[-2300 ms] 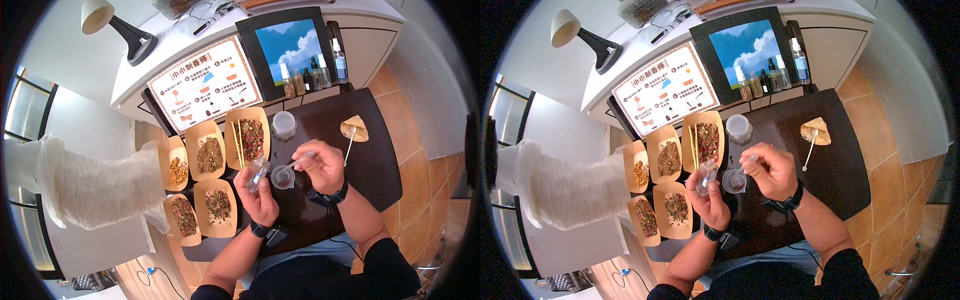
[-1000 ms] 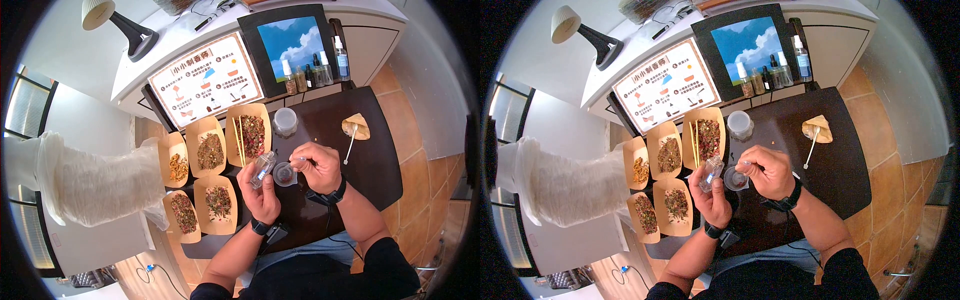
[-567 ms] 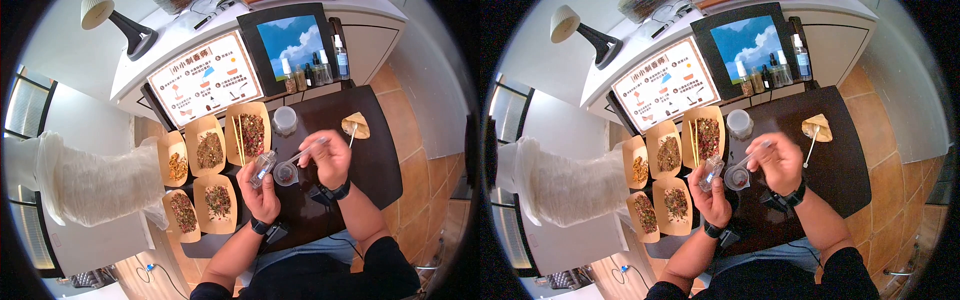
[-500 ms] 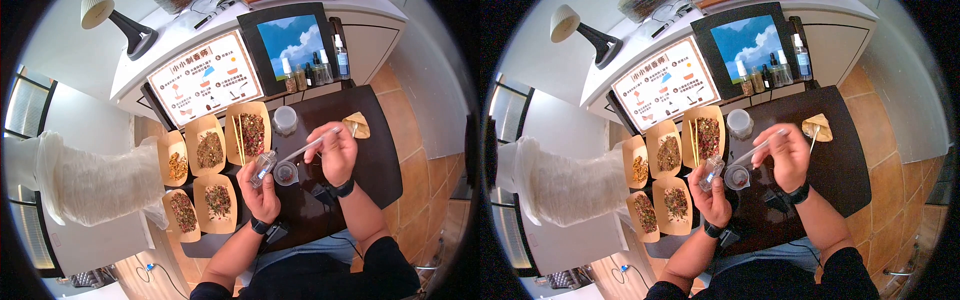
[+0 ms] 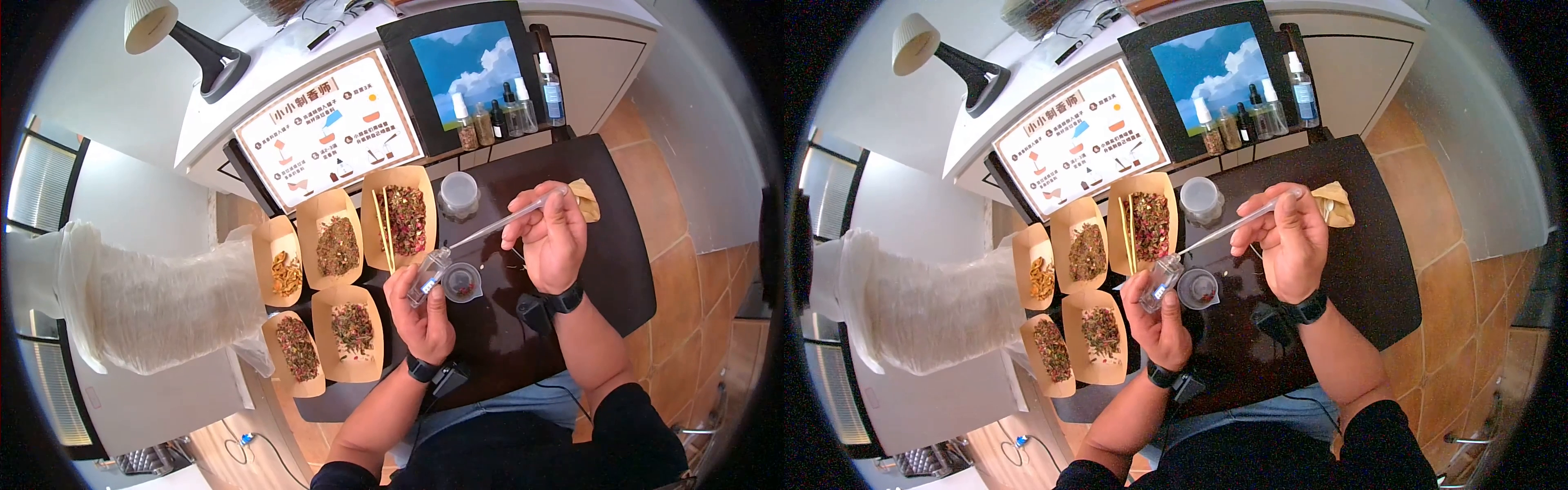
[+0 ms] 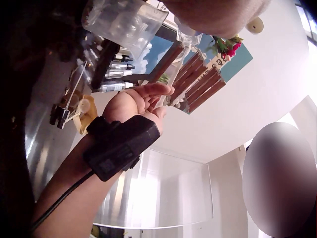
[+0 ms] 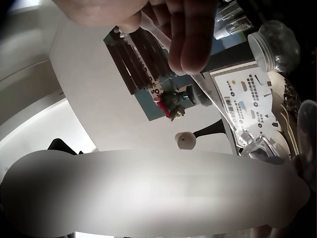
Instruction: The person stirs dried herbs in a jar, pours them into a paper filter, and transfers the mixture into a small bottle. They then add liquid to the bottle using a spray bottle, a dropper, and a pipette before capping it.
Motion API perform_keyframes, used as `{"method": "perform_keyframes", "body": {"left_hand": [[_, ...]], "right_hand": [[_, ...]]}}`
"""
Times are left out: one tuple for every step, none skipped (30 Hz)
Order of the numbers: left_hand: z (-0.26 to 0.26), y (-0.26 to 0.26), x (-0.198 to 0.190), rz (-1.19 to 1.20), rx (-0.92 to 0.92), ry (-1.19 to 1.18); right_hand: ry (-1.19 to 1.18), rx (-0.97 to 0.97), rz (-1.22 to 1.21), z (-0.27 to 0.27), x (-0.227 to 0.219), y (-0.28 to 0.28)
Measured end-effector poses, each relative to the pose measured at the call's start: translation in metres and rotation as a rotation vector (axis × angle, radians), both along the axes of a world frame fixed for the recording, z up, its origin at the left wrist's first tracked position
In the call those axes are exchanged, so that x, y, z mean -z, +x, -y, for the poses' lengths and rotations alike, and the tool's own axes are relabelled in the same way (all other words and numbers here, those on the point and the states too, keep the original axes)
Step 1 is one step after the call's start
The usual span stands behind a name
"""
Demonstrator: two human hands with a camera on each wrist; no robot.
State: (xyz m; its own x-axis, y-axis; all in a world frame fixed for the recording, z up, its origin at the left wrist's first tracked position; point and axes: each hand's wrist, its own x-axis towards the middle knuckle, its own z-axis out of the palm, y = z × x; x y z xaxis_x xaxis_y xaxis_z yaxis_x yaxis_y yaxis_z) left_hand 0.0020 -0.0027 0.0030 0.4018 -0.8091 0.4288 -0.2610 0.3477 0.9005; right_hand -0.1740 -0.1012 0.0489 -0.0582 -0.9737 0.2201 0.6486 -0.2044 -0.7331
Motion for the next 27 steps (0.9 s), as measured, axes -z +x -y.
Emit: {"method": "perform_keyframes", "body": {"left_hand": [[0.000, 0.000, 0.000, 0.000, 0.000, 0.000], [0.000, 0.000, 0.000, 0.008, -0.001, -0.005], [0.000, 0.001, 0.001, 0.016, -0.002, -0.009], [-0.001, 0.001, 0.001, 0.016, -0.002, -0.009], [-0.002, 0.002, 0.001, 0.006, 0.020, 0.012], [-0.003, 0.002, 0.001, -0.003, 0.043, 0.034], [-0.002, 0.001, 0.001, -0.003, 0.043, 0.034], [-0.001, 0.000, 0.002, -0.011, 0.020, 0.015], [0.000, 0.000, 0.002, -0.019, -0.002, -0.003], [0.000, 0.000, 0.001, -0.021, -0.002, -0.002], [0.000, 0.003, 0.000, 0.053, -0.008, 0.002], [-0.001, 0.004, -0.001, 0.118, -0.009, 0.006], [-0.002, 0.006, -0.001, 0.152, -0.012, 0.016], [-0.003, 0.005, 0.000, 0.115, 0.006, 0.006], [-0.003, 0.003, 0.002, 0.076, 0.026, -0.004], [-0.003, 0.000, 0.002, 0.045, 0.060, -0.004], [-0.003, -0.002, 0.000, 0.037, 0.069, -0.008], [-0.003, 0.000, -0.001, 0.037, 0.068, -0.014], [-0.002, 0.001, 0.002, 0.042, 0.075, -0.030], [-0.003, -0.001, 0.003, 0.017, 0.072, -0.038], [-0.002, -0.002, 0.001, -0.009, 0.065, -0.045], [-0.002, -0.002, 0.001, -0.012, 0.062, -0.043], [-0.002, -0.002, 0.001, 0.000, 0.064, -0.044], [-0.002, -0.002, 0.001, 0.011, 0.069, -0.046], [-0.002, -0.001, 0.001, 0.007, 0.073, -0.045], [-0.002, 0.001, 0.001, 0.043, 0.078, -0.037], [-0.003, 0.001, 0.001, 0.080, 0.082, -0.028]], "right_hand": [[-0.001, -0.005, -0.003, 0.000, 0.001, 0.000], [-0.002, -0.011, -0.006, 0.000, 0.001, 0.000], [-0.002, -0.011, -0.006, 0.000, 0.001, 0.001], [-0.011, -0.022, -0.018, 0.000, 0.002, 0.001], [-0.019, -0.033, -0.030, -0.001, 0.002, 0.001], [-0.019, -0.033, -0.030, -0.001, 0.002, 0.002], [-0.007, -0.037, -0.030, -0.002, 0.001, 0.003], [0.004, -0.042, -0.029, -0.003, 0.001, 0.005], [0.005, -0.041, -0.029, -0.003, 0.002, 0.005], [-0.012, -0.044, -0.040, -0.002, 0.003, 0.005], [-0.028, -0.043, -0.054, -0.002, 0.005, 0.005], [-0.036, -0.045, -0.052, -0.002, 0.007, 0.006], [-0.041, -0.035, -0.062, -0.002, 0.007, 0.006], [-0.022, -0.031, -0.056, -0.003, 0.007, 0.008], [-0.032, -0.032, -0.070, -0.001, 0.012, 0.007], [-0.019, -0.033, -0.077, -0.001, 0.015, 0.006], [-0.009, -0.042, -0.061, -0.001, 0.013, 0.007], [-0.009, -0.037, -0.088, -0.001, 0.011, 0.006], [-0.009, -0.039, -0.110, -0.001, 0.010, 0.006], [-0.005, -0.033, -0.115, -0.002, 0.009, 0.006], [-0.011, -0.028, -0.136, -0.002, 0.009, 0.006], [-0.019, -0.028, -0.153, -0.001, 0.009, 0.008], [-0.017, -0.031, -0.156, 0.000, 0.010, 0.009], [-0.014, -0.025, -0.152, 0.000, 0.010, 0.009], [-0.012, -0.017, -0.149, -0.001, 0.009, 0.010], [-0.006, -0.017, -0.148, -0.003, 0.007, 0.011], [-0.005, -0.016, -0.151, -0.005, 0.003, 0.013]]}}
